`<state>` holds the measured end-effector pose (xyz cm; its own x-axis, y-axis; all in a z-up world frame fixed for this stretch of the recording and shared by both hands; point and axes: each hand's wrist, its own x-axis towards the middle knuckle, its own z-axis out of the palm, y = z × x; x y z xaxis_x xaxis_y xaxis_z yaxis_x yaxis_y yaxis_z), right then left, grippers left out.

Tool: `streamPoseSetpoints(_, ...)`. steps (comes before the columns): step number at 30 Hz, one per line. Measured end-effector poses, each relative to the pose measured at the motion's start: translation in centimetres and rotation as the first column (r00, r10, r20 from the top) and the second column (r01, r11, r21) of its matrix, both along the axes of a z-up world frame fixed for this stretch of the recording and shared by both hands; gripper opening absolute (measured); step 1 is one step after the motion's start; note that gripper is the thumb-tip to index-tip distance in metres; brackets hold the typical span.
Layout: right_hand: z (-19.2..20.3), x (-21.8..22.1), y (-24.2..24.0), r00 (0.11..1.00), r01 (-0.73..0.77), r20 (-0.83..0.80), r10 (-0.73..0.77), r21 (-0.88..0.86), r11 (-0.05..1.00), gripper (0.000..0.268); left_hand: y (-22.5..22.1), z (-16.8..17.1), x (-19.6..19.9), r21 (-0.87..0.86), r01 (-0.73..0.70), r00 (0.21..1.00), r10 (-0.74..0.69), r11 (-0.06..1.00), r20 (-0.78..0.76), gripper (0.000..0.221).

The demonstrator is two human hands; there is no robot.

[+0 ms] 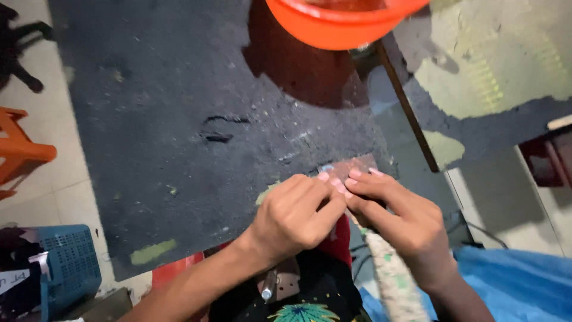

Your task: Cleaning a printing platen by applying liquid with a brush and scraping off residue with a metal scraper.

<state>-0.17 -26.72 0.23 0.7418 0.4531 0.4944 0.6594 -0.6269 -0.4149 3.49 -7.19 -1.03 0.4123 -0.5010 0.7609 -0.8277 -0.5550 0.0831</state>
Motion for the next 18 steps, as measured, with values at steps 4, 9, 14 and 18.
streamPoseSetpoints(4,1.8,-1.4,-1.2,0.996,-0.029,-0.082,0.032,0.030,0.999,0.024,0.4,0.3,-0.5,-0.086,0.236,0.969,-0.241,0.968,-0.059,0.027)
streamPoseSetpoints(9,3.1,-3.0,-0.9,0.998,0.050,-0.045,-0.054,-0.086,0.995,0.011,-0.2,0.2,-0.8,-0.106,0.399,0.912,-0.407,0.911,-0.058,0.031)
streamPoseSetpoints(14,2.3,-2.4,-1.4,0.993,0.036,-0.111,-0.037,-0.009,0.999,0.016,-0.6,0.0,-0.8,-0.072,0.290,0.950,-0.296,0.954,-0.097,0.031)
streamPoseSetpoints(18,1.7,-1.9,-1.3,0.995,0.038,-0.094,-0.038,0.006,0.999,0.011,-0.9,-0.4,-0.7,-0.100,0.255,0.951,-0.268,0.962,-0.153,0.031)
